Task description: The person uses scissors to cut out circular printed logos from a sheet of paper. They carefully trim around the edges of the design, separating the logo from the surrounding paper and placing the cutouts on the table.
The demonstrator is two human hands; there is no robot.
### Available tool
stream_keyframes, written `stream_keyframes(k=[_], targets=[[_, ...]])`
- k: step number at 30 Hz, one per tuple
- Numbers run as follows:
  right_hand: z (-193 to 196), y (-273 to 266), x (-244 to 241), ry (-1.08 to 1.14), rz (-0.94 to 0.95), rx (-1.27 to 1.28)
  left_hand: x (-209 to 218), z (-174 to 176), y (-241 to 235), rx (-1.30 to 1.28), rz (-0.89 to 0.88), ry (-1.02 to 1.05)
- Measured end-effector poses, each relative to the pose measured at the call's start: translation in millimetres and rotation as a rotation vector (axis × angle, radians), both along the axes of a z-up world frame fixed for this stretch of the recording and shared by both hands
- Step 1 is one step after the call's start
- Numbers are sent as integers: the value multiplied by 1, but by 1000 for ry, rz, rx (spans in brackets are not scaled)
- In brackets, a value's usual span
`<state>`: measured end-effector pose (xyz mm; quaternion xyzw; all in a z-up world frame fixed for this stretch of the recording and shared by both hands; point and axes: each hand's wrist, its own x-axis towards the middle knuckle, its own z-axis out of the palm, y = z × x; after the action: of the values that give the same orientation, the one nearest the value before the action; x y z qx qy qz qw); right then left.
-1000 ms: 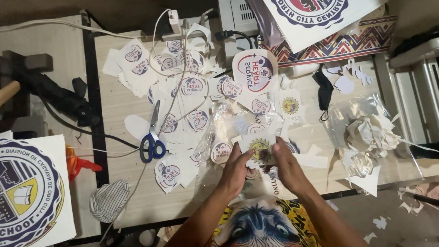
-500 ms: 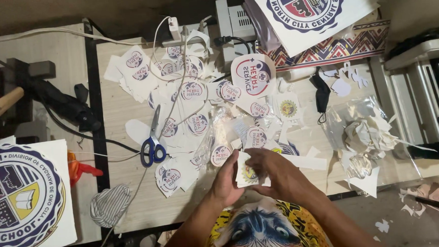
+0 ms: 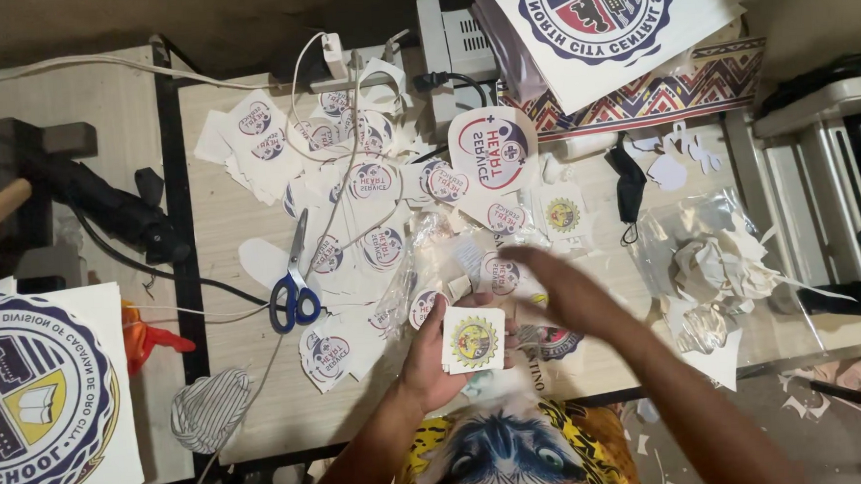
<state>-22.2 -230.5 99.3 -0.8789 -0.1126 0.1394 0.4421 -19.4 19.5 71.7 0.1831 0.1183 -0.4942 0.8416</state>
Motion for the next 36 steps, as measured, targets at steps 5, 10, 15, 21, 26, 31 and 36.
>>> stream_keyframes(k=[5, 10, 15, 21, 26, 31, 36], targets=[[-102, -102, 52, -33, -199, -491, -2, -4, 8, 2, -15, 19], [-102, -112, 88, -91, -47, -660, 0, -9, 13, 45, 19, 4], [-118, -115, 105, -121, 75, -758, 3, -11, 14, 97, 32, -16], [-112, -110, 123, 56, 86, -850, 8, -14, 14, 57, 48, 0], [-128, -114, 133, 100, 139, -920, 8, -17, 16, 69, 67, -17], [-111, -104, 135, 146, 190, -996, 8, -16, 16, 78, 81, 14], [-121, -110, 131, 168, 170, -1022, 6, -18, 17, 81, 74, 33]])
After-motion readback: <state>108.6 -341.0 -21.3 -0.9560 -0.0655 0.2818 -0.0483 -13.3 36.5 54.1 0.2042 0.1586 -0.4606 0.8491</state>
